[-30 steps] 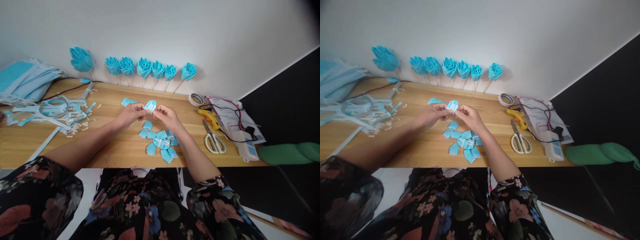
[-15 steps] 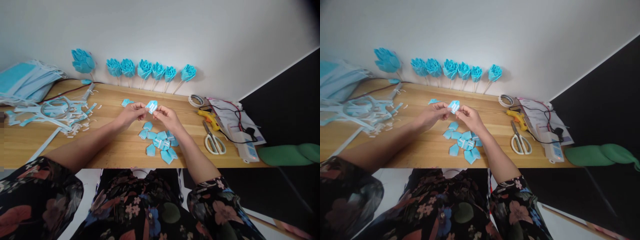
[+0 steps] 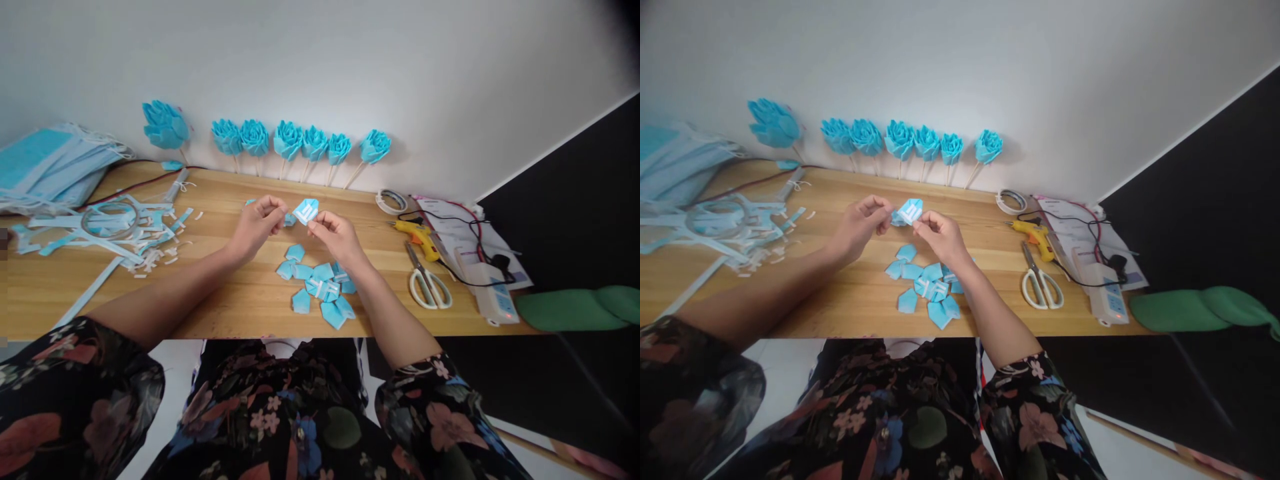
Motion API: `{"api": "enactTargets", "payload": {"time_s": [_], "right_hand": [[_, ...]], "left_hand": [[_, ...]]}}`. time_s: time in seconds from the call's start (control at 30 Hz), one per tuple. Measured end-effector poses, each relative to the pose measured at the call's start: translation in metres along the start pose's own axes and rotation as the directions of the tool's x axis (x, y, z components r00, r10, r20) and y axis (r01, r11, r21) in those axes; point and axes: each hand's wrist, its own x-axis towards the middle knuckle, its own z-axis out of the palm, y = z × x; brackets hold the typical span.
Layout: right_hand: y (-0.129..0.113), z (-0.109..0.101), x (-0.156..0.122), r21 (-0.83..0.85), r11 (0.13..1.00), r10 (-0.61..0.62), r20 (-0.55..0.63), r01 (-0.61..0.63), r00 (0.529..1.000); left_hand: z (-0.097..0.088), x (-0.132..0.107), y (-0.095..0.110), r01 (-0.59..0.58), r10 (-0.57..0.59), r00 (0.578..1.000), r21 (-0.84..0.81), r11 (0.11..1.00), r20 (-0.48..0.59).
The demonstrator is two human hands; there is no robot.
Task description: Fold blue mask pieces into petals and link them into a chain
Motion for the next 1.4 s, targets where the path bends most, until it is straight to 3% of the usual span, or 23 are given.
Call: {"api": "enactTargets", "payload": {"time_s": [0.13, 0.27, 0.53, 0.9, 1.4], "right_hand": [[-0.002, 0.001, 0.0, 0.012, 1.0, -0.008, -0.019, 0.008, 1.0], [-0.002, 0.002, -0.001, 0.01, 1.0, -0.026, 0.006, 0.026, 1.0], [0.002, 0.003, -0.001, -0.003, 0.999, -0.046, 0.024, 0.046, 0.999], [-0.004, 0.005, -0.004, -0.049, 0.991, -0.125, 0.024, 0.126, 0.992], [-0.004, 0.006, -0.005, -0.118, 0.988, -0.097, 0.025, 0.1, 0.995]], "left_hand": [[0.003, -0.004, 0.002, -0.185, 0.187, 0.982, 0.134, 0.974, -0.005], [0.006, -0.008, -0.003, -0.249, 0.237, 0.968, 0.295, 0.922, 0.077], [0.006, -0.01, -0.004, -0.241, 0.222, 0.97, 0.468, 0.85, 0.096], [0.005, -0.01, -0.008, -0.232, 0.204, 0.973, 0.534, 0.813, 0.113], [0.005, -0.013, -0.005, -0.26, 0.22, 0.965, 0.594, 0.761, 0.14]]}}
